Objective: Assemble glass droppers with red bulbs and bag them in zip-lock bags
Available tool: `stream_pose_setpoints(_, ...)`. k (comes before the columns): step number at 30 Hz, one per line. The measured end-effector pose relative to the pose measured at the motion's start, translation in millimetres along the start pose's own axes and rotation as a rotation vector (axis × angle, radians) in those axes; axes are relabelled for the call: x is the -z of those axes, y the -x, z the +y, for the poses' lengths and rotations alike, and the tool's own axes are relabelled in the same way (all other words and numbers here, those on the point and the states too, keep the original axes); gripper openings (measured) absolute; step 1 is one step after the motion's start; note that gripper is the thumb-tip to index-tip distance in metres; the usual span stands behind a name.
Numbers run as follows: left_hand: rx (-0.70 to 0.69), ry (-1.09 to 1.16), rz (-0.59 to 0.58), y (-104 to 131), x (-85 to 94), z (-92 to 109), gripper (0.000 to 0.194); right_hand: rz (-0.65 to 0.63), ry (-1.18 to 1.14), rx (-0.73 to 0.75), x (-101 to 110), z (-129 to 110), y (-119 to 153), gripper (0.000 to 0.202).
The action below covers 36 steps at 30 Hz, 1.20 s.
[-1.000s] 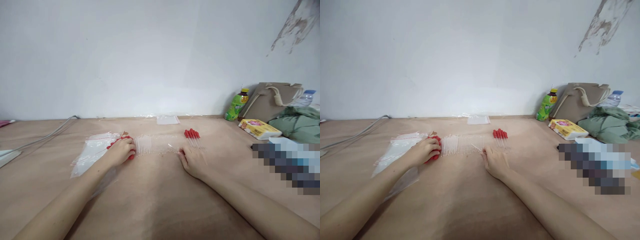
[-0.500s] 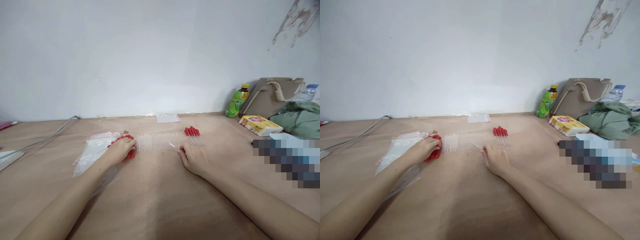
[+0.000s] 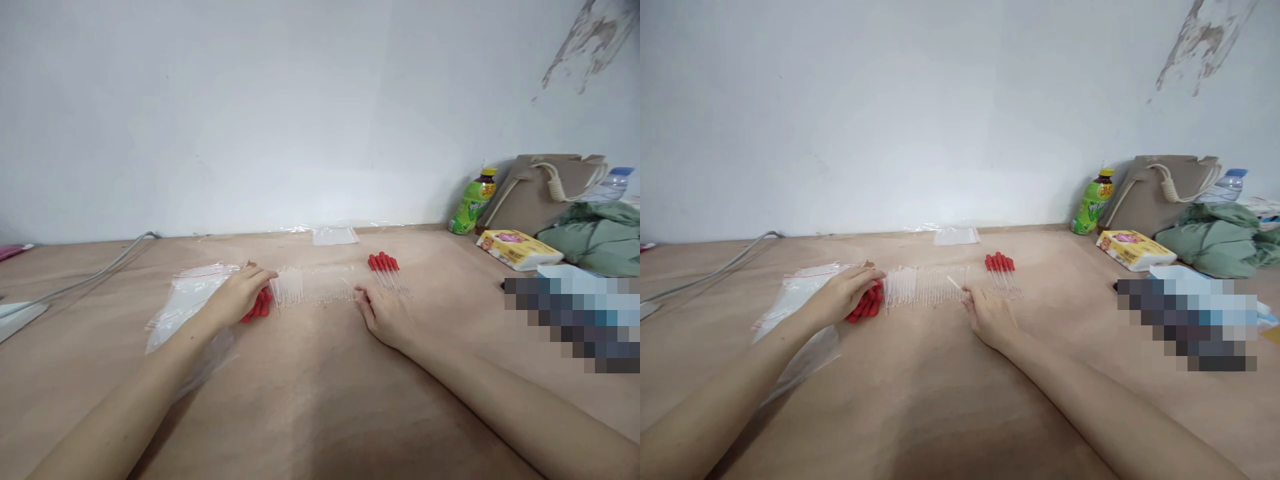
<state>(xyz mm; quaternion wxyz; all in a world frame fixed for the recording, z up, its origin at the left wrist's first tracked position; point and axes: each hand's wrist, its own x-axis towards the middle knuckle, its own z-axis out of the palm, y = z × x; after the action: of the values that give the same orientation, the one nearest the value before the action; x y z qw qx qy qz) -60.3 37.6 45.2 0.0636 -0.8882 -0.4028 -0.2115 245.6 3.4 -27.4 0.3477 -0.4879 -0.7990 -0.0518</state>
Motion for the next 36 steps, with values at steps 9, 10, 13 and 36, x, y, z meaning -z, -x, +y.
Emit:
stream_pose_setpoints(9,0.27,0.588,0.168,9.3,-49.2,69.7,0.015,0.054,-0.256,0.112,2.0,-5.5,0.6,0.02)
stream_pose_setpoints(10,0.287,0.61,0.145,11.3,-55.4,74.8,0.019,0.033,-0.27,0.103,5.5,-9.4,0.5,0.019)
stream_pose_setpoints(13,0.293,0.629,0.075,15.6,-65.4,82.6,0.019,-0.058,-0.279,0.077,13.8,-20.3,0.9,0.015)
stream_pose_setpoints(36,0.174,0.698,0.012,13.8,-60.9,84.4,0.015,-0.232,-0.422,0.162,9.6,-17.7,0.5,0.018)
